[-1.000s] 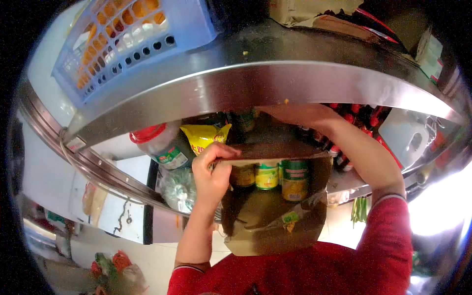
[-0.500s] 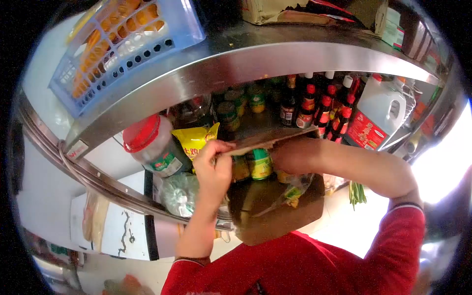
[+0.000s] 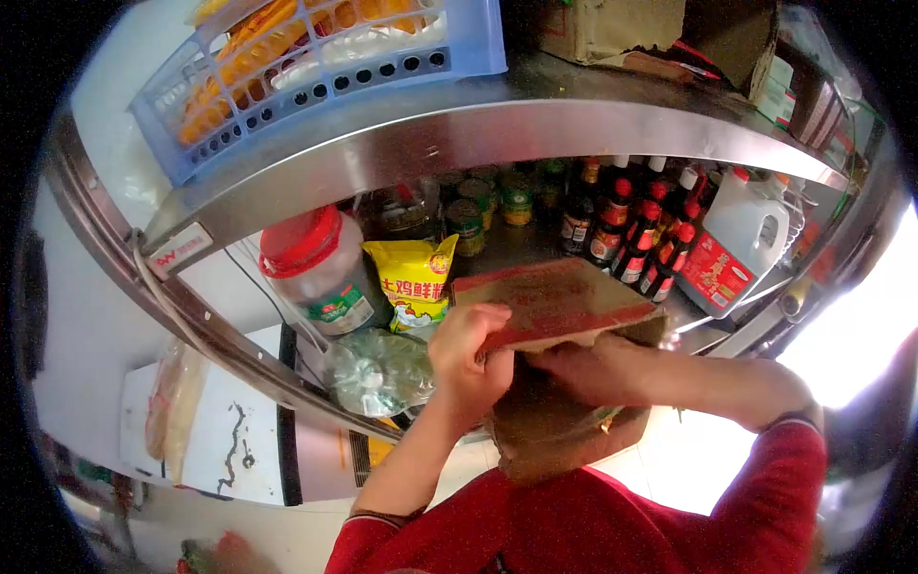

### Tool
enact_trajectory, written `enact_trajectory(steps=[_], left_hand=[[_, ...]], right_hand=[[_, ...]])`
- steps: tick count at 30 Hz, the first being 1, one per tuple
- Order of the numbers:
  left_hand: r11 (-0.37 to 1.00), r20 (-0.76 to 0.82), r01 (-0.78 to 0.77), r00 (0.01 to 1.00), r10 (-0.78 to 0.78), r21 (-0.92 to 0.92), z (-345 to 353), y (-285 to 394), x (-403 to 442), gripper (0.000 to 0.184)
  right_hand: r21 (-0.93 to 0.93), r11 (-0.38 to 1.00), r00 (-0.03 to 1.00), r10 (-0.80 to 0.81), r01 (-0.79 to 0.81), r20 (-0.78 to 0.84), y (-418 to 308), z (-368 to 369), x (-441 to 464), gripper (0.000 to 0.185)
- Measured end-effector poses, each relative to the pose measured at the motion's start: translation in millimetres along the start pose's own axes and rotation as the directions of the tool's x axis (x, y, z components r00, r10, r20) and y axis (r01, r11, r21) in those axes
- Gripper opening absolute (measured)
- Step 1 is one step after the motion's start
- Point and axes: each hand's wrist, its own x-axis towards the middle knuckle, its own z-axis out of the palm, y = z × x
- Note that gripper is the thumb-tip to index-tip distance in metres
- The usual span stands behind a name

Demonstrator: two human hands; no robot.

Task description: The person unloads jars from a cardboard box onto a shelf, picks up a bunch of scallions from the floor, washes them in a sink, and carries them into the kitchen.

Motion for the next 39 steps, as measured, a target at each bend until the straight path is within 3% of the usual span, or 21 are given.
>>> enact_trajectory(steps=[1, 2, 4, 7, 10, 13, 16, 19, 22, 28, 31, 34, 37, 39], left_hand=[[1.000, 0.007, 0.023, 1.000, -0.023, 0.010, 1, -3, 2, 0.020], [0.999, 0.014, 0.044, 0.999, -0.044, 0.019, 2, -5, 3, 0.019], [0.995, 0.024, 0.098, 0.995, -0.099, 0.010, 4, -9, 6, 0.016], [0.998, 0.023, 0.066, 0.998, -0.066, 0.013, 6, -9, 6, 0.013], [0.999, 0.026, 0.041, 0.999, -0.041, 0.014, 6, -6, 5, 0.012], [0.997, 0.015, 0.078, 0.997, -0.078, -0.012, 7, -6, 6, 0.011], [0.994, -0.004, 0.105, 0.994, -0.105, -0.041, 9, -9, 9, 0.010], [0.989, -0.023, 0.136, 0.990, -0.138, -0.059, 13, -12, 14, 0.009], [0.966, -0.005, 0.251, 0.968, -0.252, -0.064, 13, -13, 19, 0.009], [0.946, -0.032, 0.324, 0.945, -0.324, -0.020, 18, -20, 30, 0.010], [0.945, -0.065, 0.326, 0.943, -0.327, -0.029, 16, -19, 32, 0.007], [0.949, -0.079, 0.314, 0.946, -0.315, -0.018, 16, -18, 37, 0.007], [0.915, -0.048, 0.398, 0.915, -0.401, -0.062, 18, -29, 38, 0.007], [0.905, -0.036, 0.418, 0.906, -0.422, -0.076, 17, -31, 37, 0.008]], right_hand=[[-0.044, 0.991, 0.990, -0.127, 0.125, -0.062, -6, 6, 5, 0.038], [-0.276, 0.935, 0.970, -0.241, 0.222, -0.037, 0, 14, 10, 0.040], [-0.486, 0.812, 0.933, -0.358, 0.323, 0.020, 0, 14, 17, 0.049], [-0.271, 0.942, 0.980, -0.180, 0.197, 0.087, -8, 7, 25, 0.053], [-0.298, 0.917, 0.949, -0.194, 0.266, 0.249, -3, 6, 26, 0.052], [-0.369, 0.894, 0.908, -0.090, 0.255, 0.409, -18, -12, 28, 0.043], [-0.483, 0.801, 0.898, -0.148, 0.355, 0.415, 9, 15, 37, 0.036], [-0.616, 0.714, 0.939, -0.190, 0.333, 0.288, -6, 13, 29, 0.025], [-0.661, 0.648, 0.925, -0.255, 0.379, 0.281, -12, -7, 22, 0.023], [-0.607, 0.678, 0.909, -0.343, 0.414, 0.236, 9, -15, 29, 0.031], [-0.470, 0.791, 0.920, -0.354, 0.391, 0.168, -2, -48, 12, 0.037], [-0.216, 0.895, 0.901, -0.420, 0.391, -0.109, -35, -91, -19, 0.047], [-0.067, 0.835, 0.754, -0.525, 0.546, -0.395, -42, -114, -47, 0.058], [0.022, 0.815, 0.707, -0.489, 0.579, -0.510, -27, -125, -51, 0.063]])
